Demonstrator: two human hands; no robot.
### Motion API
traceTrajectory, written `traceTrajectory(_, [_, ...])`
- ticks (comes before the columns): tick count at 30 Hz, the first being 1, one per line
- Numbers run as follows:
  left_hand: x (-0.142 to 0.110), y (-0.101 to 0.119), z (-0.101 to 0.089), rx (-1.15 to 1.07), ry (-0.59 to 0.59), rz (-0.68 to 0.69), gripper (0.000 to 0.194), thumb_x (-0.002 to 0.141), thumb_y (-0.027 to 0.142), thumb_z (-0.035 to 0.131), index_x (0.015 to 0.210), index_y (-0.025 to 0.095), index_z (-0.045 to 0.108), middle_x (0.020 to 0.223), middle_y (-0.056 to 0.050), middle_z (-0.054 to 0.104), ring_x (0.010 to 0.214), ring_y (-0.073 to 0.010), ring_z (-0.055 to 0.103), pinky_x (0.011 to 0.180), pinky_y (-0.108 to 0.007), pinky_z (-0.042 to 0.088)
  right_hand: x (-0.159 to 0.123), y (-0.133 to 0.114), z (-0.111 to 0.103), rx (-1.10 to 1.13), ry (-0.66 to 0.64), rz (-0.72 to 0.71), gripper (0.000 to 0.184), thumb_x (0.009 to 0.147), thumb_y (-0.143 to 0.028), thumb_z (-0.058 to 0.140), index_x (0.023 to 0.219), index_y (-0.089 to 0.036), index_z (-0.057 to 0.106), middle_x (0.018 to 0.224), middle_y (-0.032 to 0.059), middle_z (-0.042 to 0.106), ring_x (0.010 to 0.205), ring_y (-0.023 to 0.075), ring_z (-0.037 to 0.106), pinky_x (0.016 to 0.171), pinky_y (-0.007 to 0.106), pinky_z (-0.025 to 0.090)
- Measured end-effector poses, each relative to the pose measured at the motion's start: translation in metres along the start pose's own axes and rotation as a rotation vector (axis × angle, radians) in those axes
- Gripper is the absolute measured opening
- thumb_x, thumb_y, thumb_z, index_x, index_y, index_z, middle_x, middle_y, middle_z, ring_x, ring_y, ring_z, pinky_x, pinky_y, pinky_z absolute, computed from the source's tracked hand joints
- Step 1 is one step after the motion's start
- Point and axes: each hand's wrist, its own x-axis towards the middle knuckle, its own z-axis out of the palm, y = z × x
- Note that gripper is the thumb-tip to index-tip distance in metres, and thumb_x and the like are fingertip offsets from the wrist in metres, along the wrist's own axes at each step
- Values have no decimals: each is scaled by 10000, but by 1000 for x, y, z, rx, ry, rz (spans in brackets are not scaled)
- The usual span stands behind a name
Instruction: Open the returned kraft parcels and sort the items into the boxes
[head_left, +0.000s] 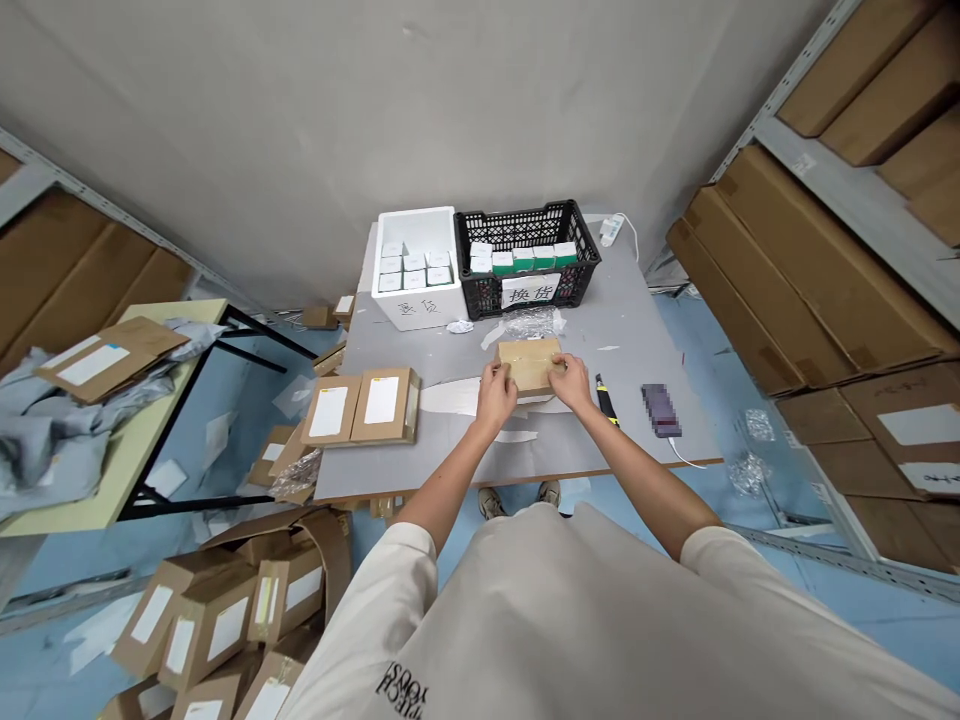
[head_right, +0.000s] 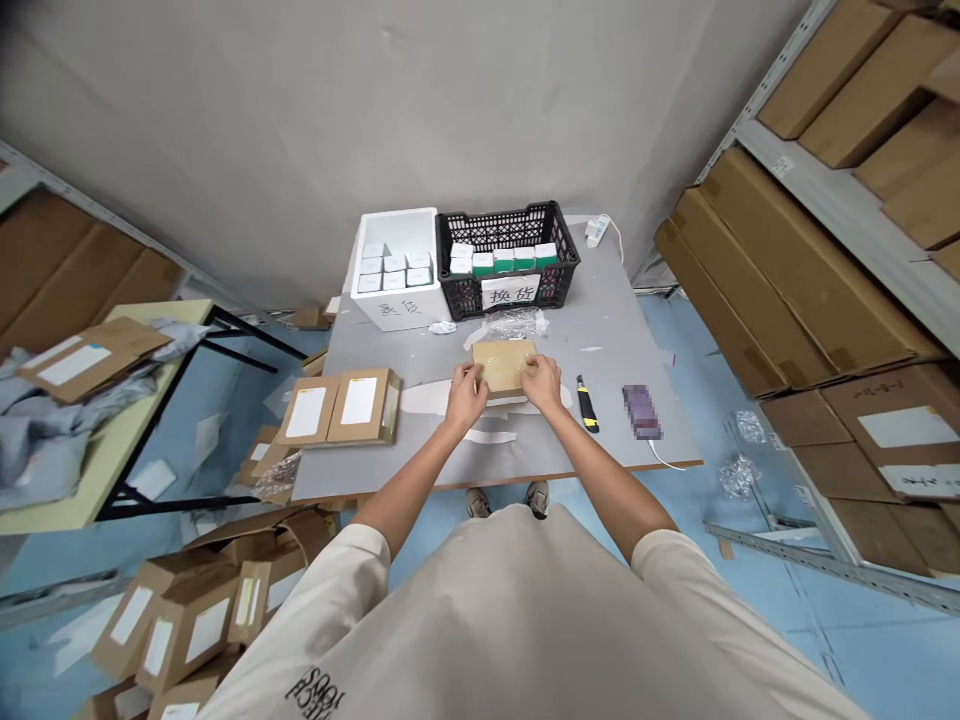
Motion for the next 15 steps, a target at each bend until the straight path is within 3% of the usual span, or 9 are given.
traceTrajectory(4, [-3, 10, 15, 130, -19, 33, 429, 937, 149, 495, 1352, 210, 584, 1450, -170, 485, 1347, -328, 498, 1114, -506, 446, -4, 14, -12, 6, -57, -71, 281, 825, -267, 593, 1090, -218, 671, 1213, 118, 649, 1143, 283, 573, 1079, 433, 431])
traceTrajectory(8, [-3, 20, 21, 185, -151, 276, 478, 915, 94, 471, 1361, 231, 574, 1463, -136, 518, 1374, -308, 475, 1147, -493, 407, -9, 19, -11, 69, -14, -42, 367, 831, -349, 634, 1173, -215, 622, 1232, 120, 641, 1076, 270, 609, 1019, 426, 479])
traceTrajectory(10, [-3, 24, 22, 191, -198, 334, 456, 935, 110, 448, 1357, 226, 576, 1410, -125, 558, 1344, -291, 501, 1142, -465, 410, -11, 18, -10, 102, 24, -9, 389, 829, -381, 644, 1176, -208, 608, 1243, 128, 634, 1039, 258, 631, 980, 410, 505])
traceTrajectory(15, [-3, 33, 17, 233, -152, 237, 346, 1015, 259, 438, 1320, 232, 599, 1350, -135, 587, 1311, -315, 515, 1109, -474, 413, -12, 9, -14, 226, 40, -11, 338, 963, -448, 475, 1151, -208, 622, 1174, 124, 691, 1034, 245, 661, 956, 377, 522])
